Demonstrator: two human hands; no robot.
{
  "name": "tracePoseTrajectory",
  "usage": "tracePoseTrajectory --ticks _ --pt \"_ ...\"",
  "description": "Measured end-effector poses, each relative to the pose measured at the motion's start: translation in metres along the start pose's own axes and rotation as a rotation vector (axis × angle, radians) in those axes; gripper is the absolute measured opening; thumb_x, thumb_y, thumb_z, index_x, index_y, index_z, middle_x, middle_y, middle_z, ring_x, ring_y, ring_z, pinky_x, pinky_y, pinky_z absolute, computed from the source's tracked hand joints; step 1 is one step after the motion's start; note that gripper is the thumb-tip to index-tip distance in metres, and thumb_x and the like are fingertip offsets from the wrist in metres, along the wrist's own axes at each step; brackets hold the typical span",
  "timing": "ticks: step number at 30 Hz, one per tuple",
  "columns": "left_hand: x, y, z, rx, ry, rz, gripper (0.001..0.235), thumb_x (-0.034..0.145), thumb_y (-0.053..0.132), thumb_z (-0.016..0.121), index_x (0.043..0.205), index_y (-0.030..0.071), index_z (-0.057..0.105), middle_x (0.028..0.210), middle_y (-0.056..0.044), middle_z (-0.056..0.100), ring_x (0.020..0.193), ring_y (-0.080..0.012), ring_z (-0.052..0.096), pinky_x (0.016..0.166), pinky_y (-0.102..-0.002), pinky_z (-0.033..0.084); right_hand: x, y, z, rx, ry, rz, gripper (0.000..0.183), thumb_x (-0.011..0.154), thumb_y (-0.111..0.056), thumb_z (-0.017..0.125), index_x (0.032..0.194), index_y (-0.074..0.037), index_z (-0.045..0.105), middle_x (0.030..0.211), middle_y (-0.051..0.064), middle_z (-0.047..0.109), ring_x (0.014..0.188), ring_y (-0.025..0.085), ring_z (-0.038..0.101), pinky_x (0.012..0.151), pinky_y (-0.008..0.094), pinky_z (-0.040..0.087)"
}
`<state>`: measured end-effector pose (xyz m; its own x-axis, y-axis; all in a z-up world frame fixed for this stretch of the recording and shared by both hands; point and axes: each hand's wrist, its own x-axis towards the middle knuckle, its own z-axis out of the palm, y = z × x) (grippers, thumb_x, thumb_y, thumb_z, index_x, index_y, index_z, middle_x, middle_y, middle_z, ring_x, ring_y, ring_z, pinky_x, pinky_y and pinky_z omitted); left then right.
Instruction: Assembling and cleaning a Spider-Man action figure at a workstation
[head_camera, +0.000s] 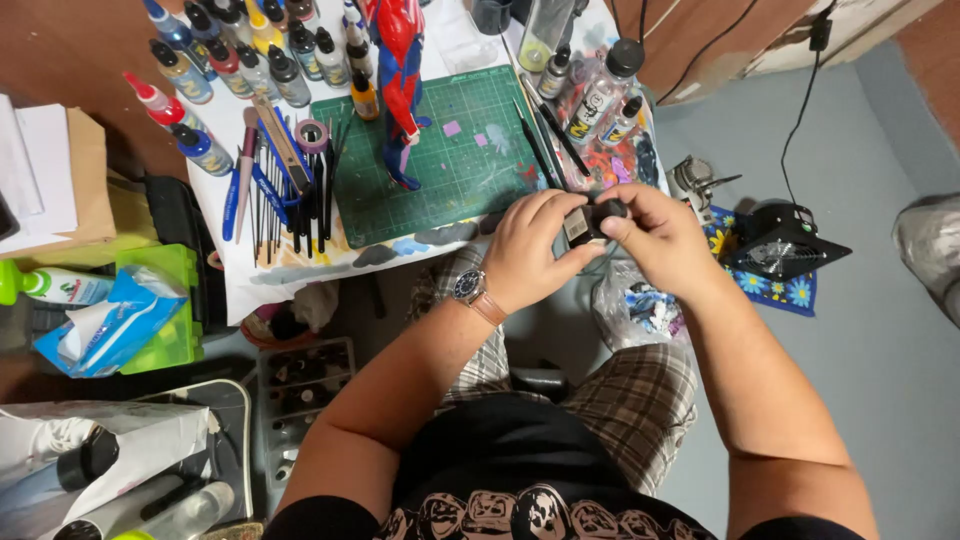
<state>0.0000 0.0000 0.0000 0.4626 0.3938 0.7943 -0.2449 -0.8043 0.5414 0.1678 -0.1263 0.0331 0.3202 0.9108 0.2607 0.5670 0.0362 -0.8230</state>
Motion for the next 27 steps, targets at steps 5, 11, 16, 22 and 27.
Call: tracePoseTrajectory --ticks 5,11,16,22,27 --pt "-0.038 0.002 -0.015 0.012 -0.116 -0.067 0.059 0.084 0.040 0.080 0.125 0.002 0.062 0.102 -0.013 0.063 0.098 -0.0366 0.066 0.088 -0.048 0.054 -0.007 0.004 -0.029 -0.319 0.092 0.032 0.022 0.097 -0.020 0.079 0.115 -0.008 0.074 0.075 0.011 0.070 0.077 0.029 0.068 0.074 0.040 0.052" --pt "-0.173 -0.052 -0.022 0.307 -0.602 -0.382 0.045 0.083 0.037 0.077 0.117 0.009 0.069 0.109 -0.009 0.068 0.116 -0.0319 0.061 0.099 -0.049 0.046 -0.023 0.017 -0.042 -0.503 0.114 0.039 0.029 0.097 -0.027 0.081 0.116 -0.007 0.073 0.086 0.016 0.071 0.088 0.037 0.071 0.080 0.046 0.054" --pt "-0.200 -0.050 -0.051 0.458 -0.725 -0.385 0.048 0.080 0.041 0.078 0.118 0.012 0.071 0.136 -0.005 0.064 0.145 -0.0295 0.040 0.119 -0.055 0.022 -0.035 0.003 -0.044 -0.509 0.128 0.029 0.029 0.094 -0.024 0.084 0.116 -0.007 0.075 0.087 0.021 0.072 0.089 0.044 0.071 0.080 0.050 0.053" --pt "-0.199 -0.062 -0.053 0.301 -0.779 -0.448 0.052 0.084 0.045 0.068 0.126 0.014 0.067 0.147 -0.002 0.055 0.150 -0.0322 0.029 0.122 -0.057 0.011 -0.053 0.007 -0.047 -0.129 0.080 0.180 0.019 0.102 -0.019 0.065 0.114 -0.006 0.071 0.102 0.002 0.070 0.091 0.012 0.061 0.088 0.028 0.048" --pt "-0.202 -0.073 -0.045 0.338 -0.814 -0.454 0.051 0.081 0.046 0.066 0.122 0.017 0.070 0.148 0.003 0.054 0.151 -0.0297 0.028 0.122 -0.059 0.009 -0.061 0.012 -0.042 -0.460 0.163 0.191 0.019 0.099 -0.018 0.072 0.114 -0.006 0.072 0.109 0.006 0.076 0.100 0.018 0.067 0.089 0.034 0.049"
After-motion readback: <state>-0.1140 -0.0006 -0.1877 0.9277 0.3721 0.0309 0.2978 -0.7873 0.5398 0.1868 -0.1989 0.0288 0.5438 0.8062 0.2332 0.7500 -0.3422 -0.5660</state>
